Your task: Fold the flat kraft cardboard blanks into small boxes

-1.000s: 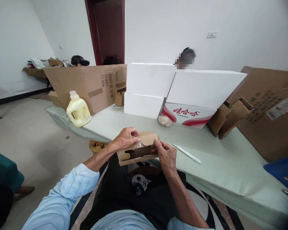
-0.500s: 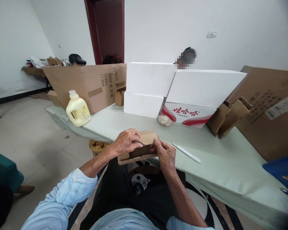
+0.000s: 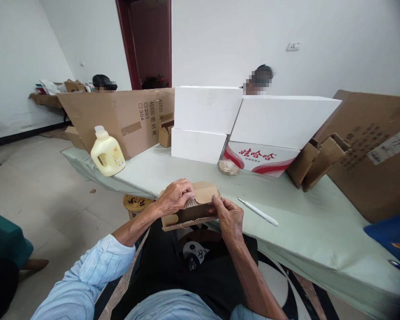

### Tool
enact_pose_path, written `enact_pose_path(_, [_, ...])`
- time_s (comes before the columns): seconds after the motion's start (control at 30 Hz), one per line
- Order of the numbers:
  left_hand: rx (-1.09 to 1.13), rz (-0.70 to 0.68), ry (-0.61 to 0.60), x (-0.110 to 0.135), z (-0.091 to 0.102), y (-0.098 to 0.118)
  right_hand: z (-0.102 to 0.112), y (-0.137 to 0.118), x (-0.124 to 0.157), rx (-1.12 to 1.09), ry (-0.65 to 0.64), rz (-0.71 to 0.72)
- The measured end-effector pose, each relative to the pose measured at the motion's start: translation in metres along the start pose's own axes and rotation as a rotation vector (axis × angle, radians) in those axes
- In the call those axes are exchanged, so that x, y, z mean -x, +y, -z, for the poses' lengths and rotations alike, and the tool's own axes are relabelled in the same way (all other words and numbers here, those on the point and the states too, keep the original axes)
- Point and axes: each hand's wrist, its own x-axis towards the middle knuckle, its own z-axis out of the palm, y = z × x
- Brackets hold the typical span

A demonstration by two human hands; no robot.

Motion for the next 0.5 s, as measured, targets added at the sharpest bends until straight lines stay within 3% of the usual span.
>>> enact_pose_path(0.3, [0.282, 0.306, 0.113, -0.006, 0.009, -0.005, 0.001, 0.004, 0.005, -0.032, -0.012, -0.006])
enact_pose_path(0.5, [0.487, 0.369, 0.251, -0.019, 0.020, -0.009, 0.001, 0.006, 0.005, -0.020, -0.010, 0.008])
